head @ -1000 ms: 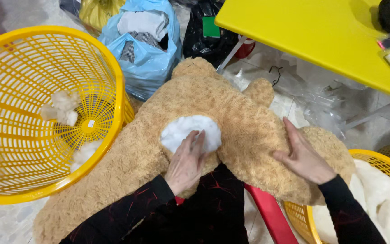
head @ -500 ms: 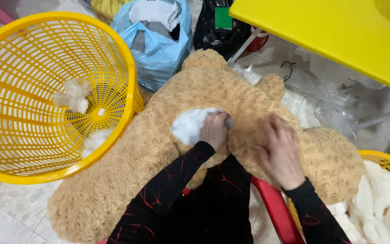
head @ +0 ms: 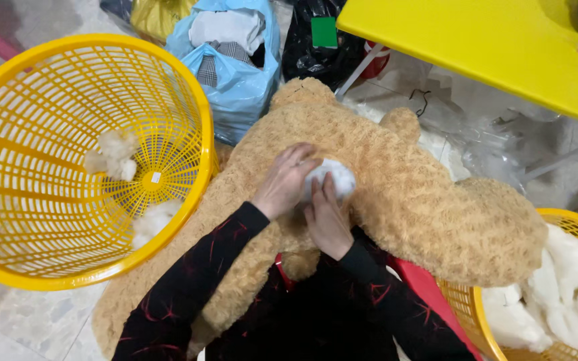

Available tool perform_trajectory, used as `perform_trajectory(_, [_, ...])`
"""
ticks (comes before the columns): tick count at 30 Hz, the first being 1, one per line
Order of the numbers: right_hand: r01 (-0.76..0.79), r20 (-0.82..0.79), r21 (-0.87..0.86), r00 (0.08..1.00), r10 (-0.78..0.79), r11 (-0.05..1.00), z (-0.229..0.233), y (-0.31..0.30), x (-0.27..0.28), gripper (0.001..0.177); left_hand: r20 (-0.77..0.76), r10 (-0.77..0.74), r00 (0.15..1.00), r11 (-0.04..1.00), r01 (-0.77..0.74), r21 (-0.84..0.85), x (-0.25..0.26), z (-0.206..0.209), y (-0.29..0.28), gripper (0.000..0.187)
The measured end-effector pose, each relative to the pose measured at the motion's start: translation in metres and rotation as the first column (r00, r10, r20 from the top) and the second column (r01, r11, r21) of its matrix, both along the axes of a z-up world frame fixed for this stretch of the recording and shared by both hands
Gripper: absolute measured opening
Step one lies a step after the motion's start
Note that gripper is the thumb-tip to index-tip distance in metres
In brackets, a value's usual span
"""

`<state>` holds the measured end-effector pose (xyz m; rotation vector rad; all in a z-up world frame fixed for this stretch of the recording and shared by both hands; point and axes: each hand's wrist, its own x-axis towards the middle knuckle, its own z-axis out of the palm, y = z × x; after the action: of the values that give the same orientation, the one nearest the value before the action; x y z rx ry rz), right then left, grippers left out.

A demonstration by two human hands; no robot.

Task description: The person repeatedly takes handfuls of white cotton-like stuffing from a yellow basket and presses them into an opening in a large brown plush toy. The hands push and compact the material into the cavity throughout the clip.

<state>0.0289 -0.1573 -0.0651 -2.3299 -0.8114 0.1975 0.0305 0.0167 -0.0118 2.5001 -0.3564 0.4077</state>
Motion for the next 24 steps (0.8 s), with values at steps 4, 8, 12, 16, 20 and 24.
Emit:
perform_trajectory(4, [0.525,-0.549,0.185,0.756,-0.356,0.831,-0.068,0.038,0.016,0.049,-0.200,-0.018,0.980,0.982,0.055,0.181,0.060,-0.025,0.024,0.048])
perform_trajectory(8, [0.723,-0.486,0.323,0.680,-0.548,0.611,-0.123,0.065,0.059,0.036,-0.353,0.033,0.935,0.995,0.002,0.098,0.073,-0.045,0.027,0.059])
perform_trajectory(12, [0.814,-0.306,0.243,0.581,-0.754,0.528,-0.163,0.068,0.095,0.033,-0.346,0.035,0.937,0.996,-0.006,0.086,0.062,-0.061,0.028,0.059])
perform_trajectory(16, [0.867,-0.249,0.089,0.496,-0.832,0.490,-0.180,0.042,0.115,0.035,-0.292,0.021,0.956,0.998,-0.001,0.070,0.053,-0.068,0.021,0.061])
perform_trajectory(20, [0.876,-0.178,-0.011,0.473,-0.863,0.483,-0.179,0.020,0.129,0.036,-0.274,0.027,0.961,0.998,-0.008,0.070,0.047,-0.074,0.012,0.062])
perform_trajectory(24, [0.854,-0.106,-0.099,0.501,-0.859,0.511,-0.173,0.006,0.144,0.038,-0.301,0.015,0.954,0.997,0.008,0.074,0.043,-0.082,0.009,0.062])
